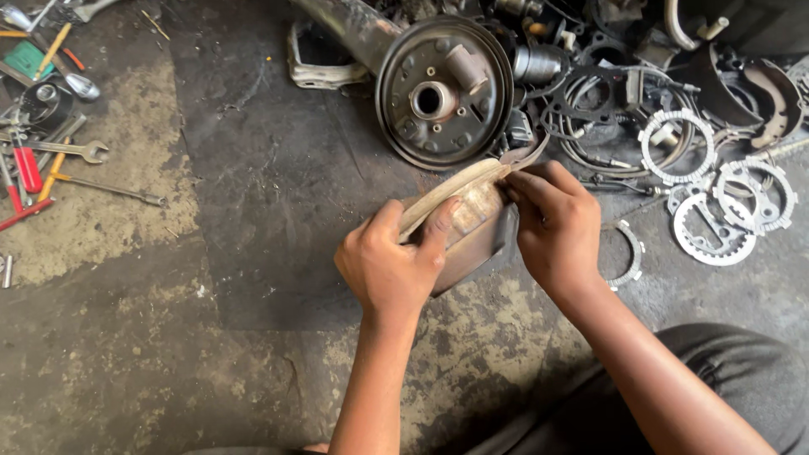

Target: The person scrubs a rusty brake drum with a wire brush, then wipes it with a cloth. They continue to scrub the drum's surface and edges with the wire brush.

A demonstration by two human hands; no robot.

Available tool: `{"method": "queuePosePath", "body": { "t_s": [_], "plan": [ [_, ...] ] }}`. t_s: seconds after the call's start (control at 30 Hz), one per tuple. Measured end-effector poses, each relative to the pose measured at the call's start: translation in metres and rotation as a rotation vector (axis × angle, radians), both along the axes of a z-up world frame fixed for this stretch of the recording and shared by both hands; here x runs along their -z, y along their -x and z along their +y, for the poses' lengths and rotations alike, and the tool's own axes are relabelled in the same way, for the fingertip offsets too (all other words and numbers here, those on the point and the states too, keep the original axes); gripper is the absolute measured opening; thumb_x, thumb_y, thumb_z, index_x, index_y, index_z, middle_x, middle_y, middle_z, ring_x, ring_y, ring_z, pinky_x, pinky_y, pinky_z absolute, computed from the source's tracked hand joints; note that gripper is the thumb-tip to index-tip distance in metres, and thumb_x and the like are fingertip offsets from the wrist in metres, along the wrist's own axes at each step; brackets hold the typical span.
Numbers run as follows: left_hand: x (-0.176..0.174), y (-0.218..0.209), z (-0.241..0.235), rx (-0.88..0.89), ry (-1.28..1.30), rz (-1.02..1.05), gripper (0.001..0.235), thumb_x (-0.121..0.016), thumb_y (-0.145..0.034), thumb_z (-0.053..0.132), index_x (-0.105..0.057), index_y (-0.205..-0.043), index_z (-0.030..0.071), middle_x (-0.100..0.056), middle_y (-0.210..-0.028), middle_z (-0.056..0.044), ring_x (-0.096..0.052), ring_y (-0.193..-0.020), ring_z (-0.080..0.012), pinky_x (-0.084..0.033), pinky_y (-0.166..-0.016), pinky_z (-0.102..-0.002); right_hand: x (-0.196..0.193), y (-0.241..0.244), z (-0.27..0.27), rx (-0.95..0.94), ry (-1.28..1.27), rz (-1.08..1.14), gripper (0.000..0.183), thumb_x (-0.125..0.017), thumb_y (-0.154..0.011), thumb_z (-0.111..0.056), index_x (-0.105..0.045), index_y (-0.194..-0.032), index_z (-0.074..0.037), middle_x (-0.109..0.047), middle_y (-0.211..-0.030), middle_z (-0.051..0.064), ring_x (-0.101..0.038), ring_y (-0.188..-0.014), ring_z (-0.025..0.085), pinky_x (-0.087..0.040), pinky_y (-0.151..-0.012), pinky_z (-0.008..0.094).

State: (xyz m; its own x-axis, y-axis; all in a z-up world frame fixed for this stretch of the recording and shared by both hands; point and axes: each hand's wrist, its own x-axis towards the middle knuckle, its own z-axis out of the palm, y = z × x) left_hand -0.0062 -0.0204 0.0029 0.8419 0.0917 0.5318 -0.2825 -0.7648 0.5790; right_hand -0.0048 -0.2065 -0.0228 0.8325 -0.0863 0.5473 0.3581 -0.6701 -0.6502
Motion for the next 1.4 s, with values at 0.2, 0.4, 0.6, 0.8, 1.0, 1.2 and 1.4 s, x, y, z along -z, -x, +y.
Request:
{"method": "queuePosePath", "body": {
  "t_s": [0.2, 0.4, 0.6, 0.8, 1.0, 1.2, 1.4],
  "plan": [
    [-0.005, -0.002, -0.002, -0.014, -0.037, -0.035, 0.060, -0.076, -0.088, 0.059, -0.055, -0.063, 0.008, -0.058, -0.054, -0.008, -0.059, -0.046, -0.0266, -0.041, -0.045, -0.039, -0.005, 0.002, -0.001, 0.025, -0.027, 0.019, 0.016, -0.070, -0.091, 0.007, -0.073, -0.105, 0.001, -0.069, -0.100, 0.012, -0.071, -0.085, 0.030, -0.055, -0.073, 0.036],
    [0.004, -0.003, 0.004, -0.032, -0.010, 0.084, 0.065, -0.077, -0.085, 0.060, -0.048, -0.056, 0.009, -0.051, -0.045, -0.006, -0.050, -0.037, -0.0248, -0.036, -0.041, -0.040, -0.009, 0.003, -0.001, -0.003, -0.010, 0.071, 0.016, -0.071, -0.091, 0.007, -0.074, -0.106, 0.003, -0.069, -0.097, 0.014, -0.069, -0.078, 0.028, -0.053, -0.068, 0.035],
    [0.007, 0.002, -0.009, -0.045, -0.091, -0.077, 0.062, -0.075, -0.089, 0.059, -0.048, -0.060, 0.011, -0.052, -0.051, -0.004, -0.049, -0.041, -0.0197, -0.035, -0.041, -0.036, 0.001, -0.005, 0.001, 0.041, -0.065, 0.039, 0.015, -0.070, -0.093, 0.009, -0.073, -0.107, 0.004, -0.070, -0.100, 0.012, -0.071, -0.083, 0.026, -0.055, -0.072, 0.032],
    [0.005, -0.004, -0.009, -0.049, -0.065, 0.000, 0.062, -0.076, -0.089, 0.059, -0.048, -0.057, 0.014, -0.051, -0.045, -0.002, -0.048, -0.035, -0.0181, -0.034, -0.037, -0.035, -0.001, -0.004, -0.001, 0.053, -0.068, 0.060, 0.013, -0.072, -0.092, 0.008, -0.072, -0.104, 0.005, -0.070, -0.098, 0.013, -0.071, -0.082, 0.026, -0.054, -0.071, 0.032],
    [0.008, -0.008, -0.010, -0.098, -0.059, 0.094, 0.063, -0.077, -0.085, 0.059, -0.052, -0.054, 0.010, -0.055, -0.045, -0.006, -0.053, -0.036, -0.0253, -0.037, -0.038, -0.042, -0.009, -0.007, -0.001, 0.012, -0.056, 0.082, 0.014, -0.070, -0.092, 0.008, -0.074, -0.105, 0.004, -0.068, -0.096, 0.015, -0.069, -0.080, 0.027, -0.053, -0.070, 0.034],
    [-0.003, 0.001, -0.016, -0.135, -0.062, -0.018, 0.058, -0.078, -0.085, 0.057, -0.056, -0.063, 0.008, -0.062, -0.058, -0.011, -0.060, -0.049, -0.0318, -0.042, -0.046, -0.042, -0.008, -0.014, -0.001, 0.053, -0.040, 0.100, 0.014, -0.073, -0.089, 0.006, -0.075, -0.103, 0.003, -0.068, -0.091, 0.016, -0.067, -0.077, 0.029, -0.051, -0.069, 0.035],
    [-0.011, -0.007, -0.014, -0.167, -0.019, 0.179, 0.060, -0.078, -0.083, 0.057, -0.053, -0.056, 0.009, -0.060, -0.048, -0.010, -0.058, -0.037, -0.0271, -0.041, -0.039, -0.043, -0.012, -0.013, 0.002, 0.079, -0.149, 0.151, 0.012, -0.074, -0.090, 0.001, -0.075, -0.103, 0.002, -0.071, -0.091, 0.012, -0.070, -0.074, 0.023, -0.052, -0.065, 0.032]
  ]
}}
